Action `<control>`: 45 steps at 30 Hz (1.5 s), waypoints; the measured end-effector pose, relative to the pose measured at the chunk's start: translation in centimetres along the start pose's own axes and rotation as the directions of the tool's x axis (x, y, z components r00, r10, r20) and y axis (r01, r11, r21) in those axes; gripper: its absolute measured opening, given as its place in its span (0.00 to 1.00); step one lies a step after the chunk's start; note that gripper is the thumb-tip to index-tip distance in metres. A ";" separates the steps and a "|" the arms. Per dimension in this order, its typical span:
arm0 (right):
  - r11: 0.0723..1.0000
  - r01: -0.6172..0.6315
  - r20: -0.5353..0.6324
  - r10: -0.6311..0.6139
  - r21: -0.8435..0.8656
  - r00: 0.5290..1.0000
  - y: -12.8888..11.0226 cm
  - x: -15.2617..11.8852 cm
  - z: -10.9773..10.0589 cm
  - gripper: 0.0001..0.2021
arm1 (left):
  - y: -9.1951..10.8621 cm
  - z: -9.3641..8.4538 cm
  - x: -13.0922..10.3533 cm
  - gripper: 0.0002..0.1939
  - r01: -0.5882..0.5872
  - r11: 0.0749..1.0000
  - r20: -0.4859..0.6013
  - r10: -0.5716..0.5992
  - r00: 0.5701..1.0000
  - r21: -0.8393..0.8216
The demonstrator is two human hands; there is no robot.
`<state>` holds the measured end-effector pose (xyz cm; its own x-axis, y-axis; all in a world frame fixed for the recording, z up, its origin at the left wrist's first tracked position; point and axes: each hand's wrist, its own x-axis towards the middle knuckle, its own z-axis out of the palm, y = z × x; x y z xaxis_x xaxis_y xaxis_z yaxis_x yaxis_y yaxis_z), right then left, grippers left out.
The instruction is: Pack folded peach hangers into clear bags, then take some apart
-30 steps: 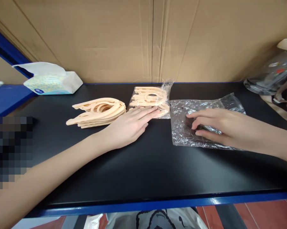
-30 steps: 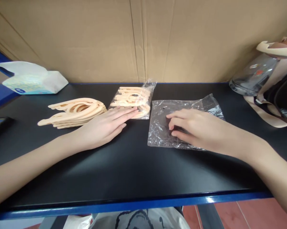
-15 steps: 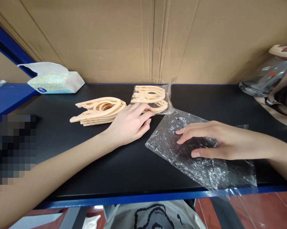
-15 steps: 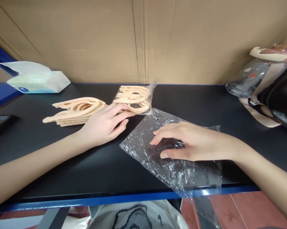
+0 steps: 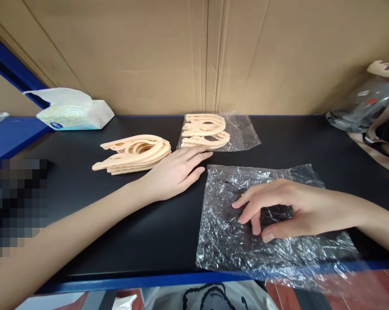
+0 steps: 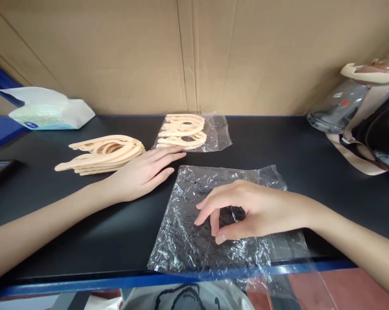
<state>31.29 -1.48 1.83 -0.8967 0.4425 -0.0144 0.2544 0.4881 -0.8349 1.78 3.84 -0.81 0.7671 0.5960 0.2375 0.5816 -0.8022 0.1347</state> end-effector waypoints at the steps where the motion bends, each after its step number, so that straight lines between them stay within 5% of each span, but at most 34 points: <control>1: 1.000 0.000 -0.003 0.000 -0.004 1.000 -0.1 0.0 0.0 0.13 | 0.0 0.0 0.0 0.24 0.001 1.000 0.004 -0.001 1.000 -0.009; 10: 0.896 -0.060 -0.295 -0.082 -0.441 0.952 0.2 0.0 -0.5 0.09 | 0.0 -0.3 -0.3 0.23 -0.003 0.999 0.010 0.003 1.000 -0.047; 15: 0.764 -0.062 -0.239 -0.123 -0.642 0.963 0.6 -0.1 -0.4 0.13 | 0.9 -0.7 -0.8 0.20 -0.069 0.978 -0.071 0.057 0.996 -0.194; 19: 0.711 0.009 -0.142 -0.154 -0.703 0.978 1.0 0.1 0.3 0.18 | 1.9 -0.6 -1.1 0.19 -0.205 0.953 -0.020 0.206 0.978 -0.221; 22: 0.679 -0.039 -0.221 -0.183 -0.733 0.958 1.2 0.2 0.6 0.18 | 2.2 -0.6 -1.1 0.18 -0.255 0.958 0.011 0.259 0.966 -0.131; 30: 0.655 -0.343 -0.486 -0.042 -0.673 0.873 2.1 -0.4 -0.6 0.12 | 1.9 -1.4 -1.3 0.18 -0.190 0.979 0.052 0.193 0.980 -0.069; 35: 0.629 -0.461 -0.556 0.055 -0.626 0.829 2.9 -0.5 -1.1 0.06 | 1.6 -1.6 -1.8 0.25 -0.103 0.983 0.196 0.132 0.972 -0.152; 40: 0.764 -0.433 -0.520 0.152 -0.478 0.841 2.1 -0.1 -1.3 0.21 | 1.7 -1.7 -1.7 0.45 -0.006 0.982 0.343 0.071 0.937 -0.186; 45: 0.912 -0.377 -0.514 0.247 -0.164 0.821 1.7 0.0 -1.1 0.25 | 1.8 -1.9 -1.6 0.53 0.017 0.979 0.378 0.062 0.924 -0.201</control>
<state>32.12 0.15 1.03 -0.4873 0.8708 0.0650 0.6290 0.4016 -0.6657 1.10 1.36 0.93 0.8469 0.5142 -0.1355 0.5280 -0.7827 0.3295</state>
